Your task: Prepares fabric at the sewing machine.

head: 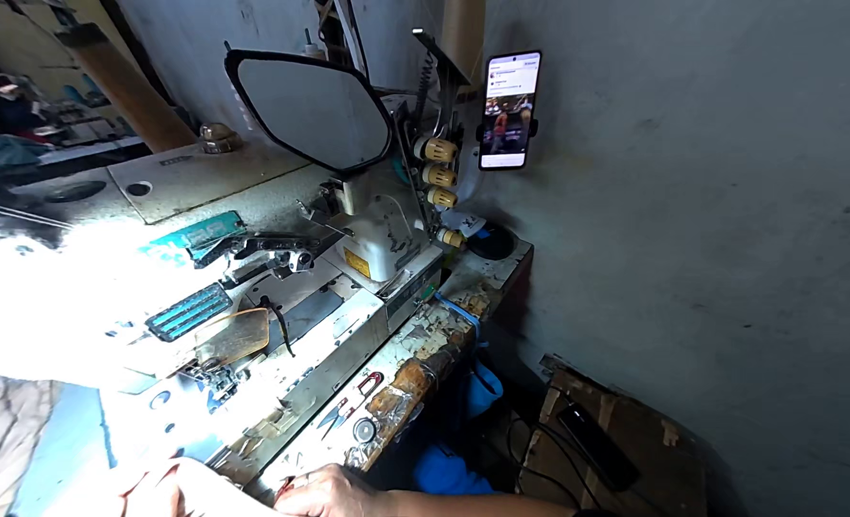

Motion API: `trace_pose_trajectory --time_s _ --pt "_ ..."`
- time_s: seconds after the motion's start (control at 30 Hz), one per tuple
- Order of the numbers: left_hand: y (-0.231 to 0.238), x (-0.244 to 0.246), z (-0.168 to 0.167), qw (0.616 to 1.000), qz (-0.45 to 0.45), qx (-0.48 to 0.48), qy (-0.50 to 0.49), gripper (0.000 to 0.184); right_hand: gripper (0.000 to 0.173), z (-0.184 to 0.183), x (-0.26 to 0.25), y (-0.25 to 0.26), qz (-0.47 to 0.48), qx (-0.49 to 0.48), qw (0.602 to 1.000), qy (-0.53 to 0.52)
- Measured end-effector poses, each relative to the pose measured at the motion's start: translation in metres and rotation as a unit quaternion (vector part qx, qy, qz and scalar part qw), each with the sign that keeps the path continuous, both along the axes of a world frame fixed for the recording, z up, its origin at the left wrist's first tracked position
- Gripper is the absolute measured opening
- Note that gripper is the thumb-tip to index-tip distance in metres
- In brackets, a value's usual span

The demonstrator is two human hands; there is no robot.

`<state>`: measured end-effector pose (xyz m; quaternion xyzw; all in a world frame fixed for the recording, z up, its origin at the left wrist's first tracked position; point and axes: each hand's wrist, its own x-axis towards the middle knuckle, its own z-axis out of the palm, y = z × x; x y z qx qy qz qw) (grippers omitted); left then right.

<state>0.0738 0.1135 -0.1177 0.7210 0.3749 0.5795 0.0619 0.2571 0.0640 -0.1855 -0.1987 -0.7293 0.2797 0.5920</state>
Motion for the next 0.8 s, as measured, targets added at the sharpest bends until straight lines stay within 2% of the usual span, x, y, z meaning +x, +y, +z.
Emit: trace_pose_trajectory --time_s 0.8 --pt "0.0016 -0.0035 -0.0037 1.0 -0.003 -0.009 -0.009 0.014 0.035 -0.003 -0.0007 0.0003 0.0 -0.001 1.0 0.0"
